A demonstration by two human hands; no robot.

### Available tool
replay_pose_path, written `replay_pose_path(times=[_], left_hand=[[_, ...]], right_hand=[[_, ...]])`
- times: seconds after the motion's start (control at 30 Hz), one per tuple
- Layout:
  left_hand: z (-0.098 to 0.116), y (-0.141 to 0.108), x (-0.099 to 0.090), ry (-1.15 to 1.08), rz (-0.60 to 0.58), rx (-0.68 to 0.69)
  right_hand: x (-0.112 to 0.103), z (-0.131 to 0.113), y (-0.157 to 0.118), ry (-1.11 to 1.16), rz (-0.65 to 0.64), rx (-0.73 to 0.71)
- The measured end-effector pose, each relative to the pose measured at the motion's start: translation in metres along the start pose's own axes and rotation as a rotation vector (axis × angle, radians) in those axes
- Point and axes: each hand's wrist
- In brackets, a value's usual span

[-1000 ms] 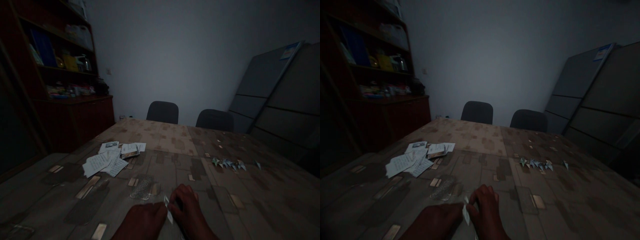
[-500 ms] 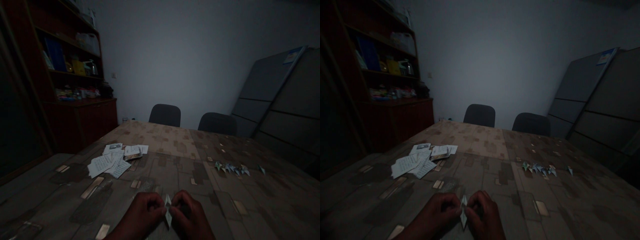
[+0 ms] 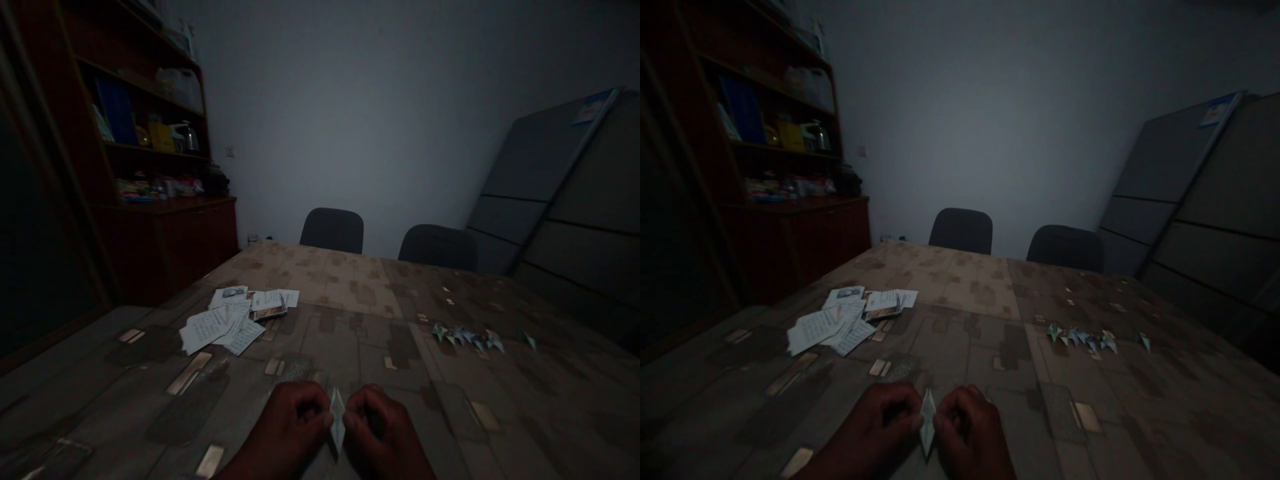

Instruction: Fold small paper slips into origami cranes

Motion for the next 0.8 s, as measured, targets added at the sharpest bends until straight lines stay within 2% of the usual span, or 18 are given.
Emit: replay_pose_path(times=[0.13,0.27,0.43,0.53,0.67,0.8], left_hand=[[0.002,0.000,0.002,-0.016,0.022,-0.018],[-0.001,-0.001,0.003,-0.010,0.052,-0.011],[-0.006,-0.003,0.003,0.188,0.157,0.098],[-0.007,-0.003,0.003,0.266,0.200,0.156],[-0.009,-0.005,0.005,0.153,0.158,0.222],[-0.012,-0.008,0.008,0.067,0.075,0.189]], right_hand=[[0.000,-0.001,0.001,-0.006,0.004,-0.006],[0.000,-0.002,0.000,-0.098,0.052,-0.134],[-0.002,-0.003,-0.002,-0.255,0.209,-0.275],[-0.002,-0.002,-0.002,-0.304,0.260,-0.352],[-0.001,0.001,-0.002,-0.306,0.290,-0.494],[0.002,0.004,-0.004,-0.308,0.200,-0.587]])
Point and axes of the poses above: each hand's wrist, its own y-axis towards the middle knuckle, its own x-axis out of the palm, z = x × y, and after that the axes turned 6 degrees about z, right-handed
